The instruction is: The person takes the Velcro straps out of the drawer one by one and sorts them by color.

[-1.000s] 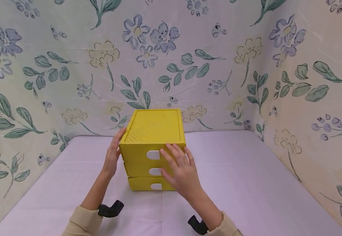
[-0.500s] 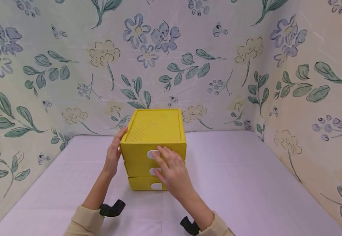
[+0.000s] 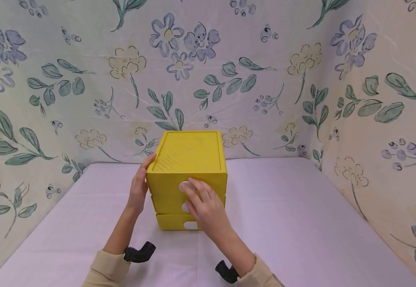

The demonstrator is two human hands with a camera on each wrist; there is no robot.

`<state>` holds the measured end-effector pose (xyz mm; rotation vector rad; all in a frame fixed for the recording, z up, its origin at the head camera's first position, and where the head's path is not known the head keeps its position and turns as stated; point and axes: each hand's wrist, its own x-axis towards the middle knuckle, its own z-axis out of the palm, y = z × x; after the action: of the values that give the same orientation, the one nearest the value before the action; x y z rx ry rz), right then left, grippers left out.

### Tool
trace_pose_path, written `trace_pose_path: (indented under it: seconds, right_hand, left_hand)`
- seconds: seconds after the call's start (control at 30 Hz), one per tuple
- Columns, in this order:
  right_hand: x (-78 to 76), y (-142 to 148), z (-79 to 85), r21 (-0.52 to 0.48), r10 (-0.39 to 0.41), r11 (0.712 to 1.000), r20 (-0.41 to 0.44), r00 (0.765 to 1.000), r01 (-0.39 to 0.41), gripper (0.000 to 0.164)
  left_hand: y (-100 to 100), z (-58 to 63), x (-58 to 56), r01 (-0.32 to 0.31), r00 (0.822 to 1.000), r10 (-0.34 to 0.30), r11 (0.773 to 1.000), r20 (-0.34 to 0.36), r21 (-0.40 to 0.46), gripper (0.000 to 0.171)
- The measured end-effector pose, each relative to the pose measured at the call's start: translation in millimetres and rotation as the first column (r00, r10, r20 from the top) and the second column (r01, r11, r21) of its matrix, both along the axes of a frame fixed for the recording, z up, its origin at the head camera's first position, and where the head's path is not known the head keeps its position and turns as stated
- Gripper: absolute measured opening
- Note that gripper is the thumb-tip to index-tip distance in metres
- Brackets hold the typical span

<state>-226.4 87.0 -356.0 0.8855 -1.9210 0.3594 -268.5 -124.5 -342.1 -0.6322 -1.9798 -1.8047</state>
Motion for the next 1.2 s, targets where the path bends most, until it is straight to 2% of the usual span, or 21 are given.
trace_pose_path:
  seconds: [0.3, 0.53, 0.8, 1.2]
  right_hand:
    - [0.9, -0.8, 4.9, -0.017, 0.005, 1.000, 0.057, 0.998, -0.004, 0.051]
    - [-2.9, -1.7, 6.6, -0.066, 0.049, 0.997, 0.014, 0.999, -0.048, 0.054]
    - [-2.9, -2.9, 5.2, -0.074, 0.048, 0.996, 0.050, 0.998, -0.045, 0.055]
    - [-2.5, -5.7, 9.8, -0.133, 0.076, 0.989, 0.075, 0.994, -0.065, 0.045]
  left_hand:
    - [0.5, 0.2, 2.0, -0.001, 1.000, 0.001, 1.000, -0.011, -0.001, 0.050]
    - [0.3, 0.0, 3.0, -0.005, 1.000, 0.005, 1.000, -0.007, -0.005, 0.048]
    - [-1.4, -2.8, 3.8, 0.003, 1.000, -0.003, 1.000, -0.002, -0.002, 0.048]
    - [-1.9, -4.0, 4.5, 0.057, 0.998, -0.057, 0.997, -0.004, 0.050, 0.046]
